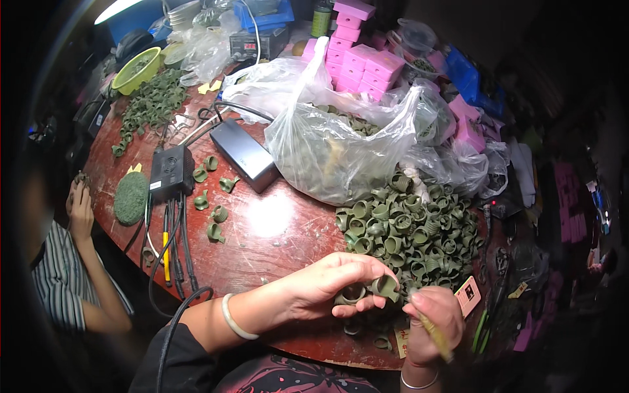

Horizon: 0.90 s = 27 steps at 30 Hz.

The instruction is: The recorder is assembling small green floral or petal components at a workshop table.

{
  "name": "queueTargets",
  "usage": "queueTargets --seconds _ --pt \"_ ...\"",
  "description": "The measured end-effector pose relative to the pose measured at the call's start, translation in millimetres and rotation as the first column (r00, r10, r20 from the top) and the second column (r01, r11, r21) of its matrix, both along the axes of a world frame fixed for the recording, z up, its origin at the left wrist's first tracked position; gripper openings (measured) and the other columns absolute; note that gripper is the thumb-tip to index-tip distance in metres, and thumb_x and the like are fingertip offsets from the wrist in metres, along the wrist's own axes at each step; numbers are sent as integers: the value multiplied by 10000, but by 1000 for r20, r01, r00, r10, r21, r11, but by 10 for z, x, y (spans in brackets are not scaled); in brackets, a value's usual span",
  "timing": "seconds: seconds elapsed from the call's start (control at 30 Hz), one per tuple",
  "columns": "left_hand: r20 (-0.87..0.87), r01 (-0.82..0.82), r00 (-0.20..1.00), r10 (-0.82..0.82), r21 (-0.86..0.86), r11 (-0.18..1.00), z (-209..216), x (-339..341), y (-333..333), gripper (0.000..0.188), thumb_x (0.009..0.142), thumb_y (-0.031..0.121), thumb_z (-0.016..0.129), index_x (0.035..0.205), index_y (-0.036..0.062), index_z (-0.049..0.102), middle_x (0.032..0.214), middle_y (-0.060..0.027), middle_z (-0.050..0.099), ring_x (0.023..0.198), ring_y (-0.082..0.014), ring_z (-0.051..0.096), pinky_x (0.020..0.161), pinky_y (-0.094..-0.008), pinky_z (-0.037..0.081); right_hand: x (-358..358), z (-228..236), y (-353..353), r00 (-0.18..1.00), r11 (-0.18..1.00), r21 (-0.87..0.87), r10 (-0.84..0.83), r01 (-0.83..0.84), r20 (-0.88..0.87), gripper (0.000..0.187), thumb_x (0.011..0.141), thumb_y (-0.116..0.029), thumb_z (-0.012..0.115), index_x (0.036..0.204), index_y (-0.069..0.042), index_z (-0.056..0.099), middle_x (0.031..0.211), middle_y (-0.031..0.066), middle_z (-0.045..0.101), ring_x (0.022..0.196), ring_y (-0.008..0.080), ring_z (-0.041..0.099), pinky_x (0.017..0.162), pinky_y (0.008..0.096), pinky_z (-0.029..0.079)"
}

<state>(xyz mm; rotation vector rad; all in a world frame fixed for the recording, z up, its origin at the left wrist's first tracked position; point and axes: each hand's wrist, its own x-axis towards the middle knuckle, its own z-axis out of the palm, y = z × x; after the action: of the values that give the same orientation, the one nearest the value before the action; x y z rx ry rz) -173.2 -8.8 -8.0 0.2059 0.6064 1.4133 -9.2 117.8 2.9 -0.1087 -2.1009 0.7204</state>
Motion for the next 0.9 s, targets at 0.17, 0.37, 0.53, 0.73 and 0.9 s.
queueTargets --seconds 0.17,0.37,0.53,0.73,0.9 --pt "8 -1 1000 1 6 1000 16 -11 -35 269 982 245 532 1099 14 607 880 -82 661 664 -71 581 418 -162 393 47 -90 20 998 986 -157 38 -46 -54 241 739 -95 796 929 -21 666 809 77 634 684 220 633 610 299 527" --pt "-116 29 993 -22 64 998 100 17 28 241 970 192 537 1136 24 585 898 -114 652 662 -84 568 419 -163 379 123 -45 49 989 930 -338 -146 141 10 140 865 5 672 1002 14 646 762 116 646 644 169 634 596 255 513" --pt "-67 -82 993 94 157 984 15 0 -67 258 963 131 541 1210 58 552 999 -221 639 677 -128 556 426 -171 371 185 127 212 969 764 -596 -202 245 140 102 964 -56 542 1007 6 611 738 75 647 586 104 602 669 208 486" --pt "-85 -108 989 121 138 984 91 114 22 102 893 102 605 942 62 526 967 -257 614 632 -148 538 397 -157 329 1284 -230 1242 523 555 75 -815 829 248 183 841 -69 698 991 -36 600 908 94 653 833 250 643 720 344 505" --pt "-110 -150 980 166 141 979 109 29 -41 101 912 115 640 905 64 553 1096 -228 614 560 -51 449 439 -155 349 1572 -517 1524 411 536 266 -816 801 405 278 806 -118 731 1035 -60 582 891 192 614 826 400 605 723 430 486"
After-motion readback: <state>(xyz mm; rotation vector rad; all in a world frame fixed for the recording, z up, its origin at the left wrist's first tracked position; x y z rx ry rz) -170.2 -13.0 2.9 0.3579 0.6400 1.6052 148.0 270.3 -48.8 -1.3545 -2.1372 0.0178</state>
